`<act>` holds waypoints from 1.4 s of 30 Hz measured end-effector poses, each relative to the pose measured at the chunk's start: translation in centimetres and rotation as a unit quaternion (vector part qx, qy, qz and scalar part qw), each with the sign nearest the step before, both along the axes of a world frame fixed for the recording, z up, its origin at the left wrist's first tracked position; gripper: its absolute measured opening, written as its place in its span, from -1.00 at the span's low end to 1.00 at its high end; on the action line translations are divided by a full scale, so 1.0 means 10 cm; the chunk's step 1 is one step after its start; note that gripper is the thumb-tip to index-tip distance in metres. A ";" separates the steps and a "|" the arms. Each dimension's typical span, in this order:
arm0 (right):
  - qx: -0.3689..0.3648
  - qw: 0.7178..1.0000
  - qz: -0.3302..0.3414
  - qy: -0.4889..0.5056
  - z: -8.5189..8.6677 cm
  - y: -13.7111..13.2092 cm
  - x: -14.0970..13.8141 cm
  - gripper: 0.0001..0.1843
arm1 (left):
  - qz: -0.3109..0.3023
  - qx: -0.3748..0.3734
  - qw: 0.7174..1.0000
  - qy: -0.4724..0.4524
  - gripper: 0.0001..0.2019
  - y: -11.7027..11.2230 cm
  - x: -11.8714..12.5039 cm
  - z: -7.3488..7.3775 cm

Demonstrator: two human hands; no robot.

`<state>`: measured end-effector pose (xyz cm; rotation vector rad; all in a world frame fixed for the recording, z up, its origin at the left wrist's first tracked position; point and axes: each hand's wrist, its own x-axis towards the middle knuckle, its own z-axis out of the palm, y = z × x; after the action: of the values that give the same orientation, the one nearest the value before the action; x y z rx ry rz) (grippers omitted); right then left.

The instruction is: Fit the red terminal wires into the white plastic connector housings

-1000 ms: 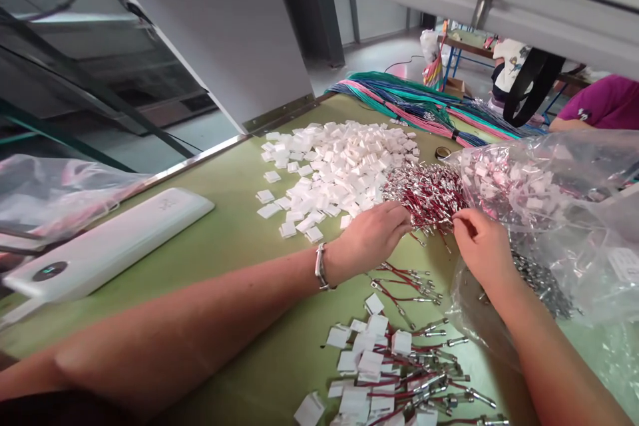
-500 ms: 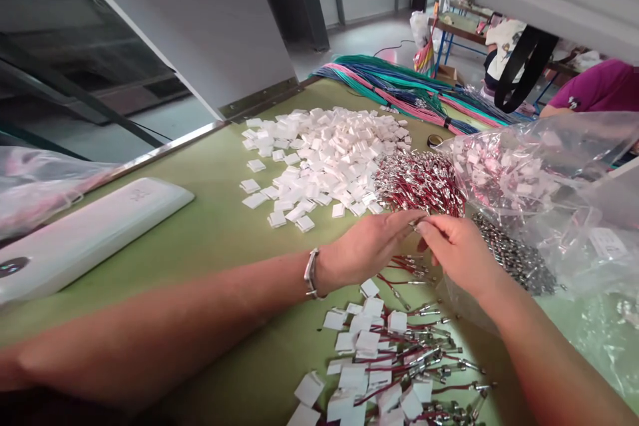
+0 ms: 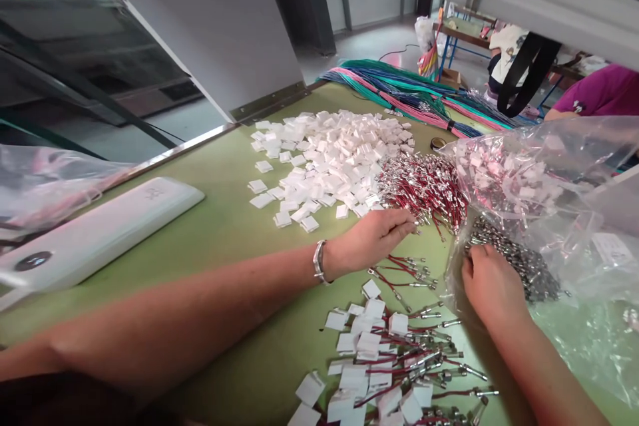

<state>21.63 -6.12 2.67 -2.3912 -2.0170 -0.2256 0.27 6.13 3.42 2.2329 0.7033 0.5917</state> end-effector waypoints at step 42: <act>-0.023 0.849 0.002 0.528 0.22 0.02 -0.45 -0.78 | -0.151 0.160 0.971 0.097 -0.84 -0.11 -0.08 -0.04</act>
<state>17.15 -5.95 4.82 -1.7950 -1.4358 0.9338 -0.50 5.08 3.04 2.6600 0.3660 0.3552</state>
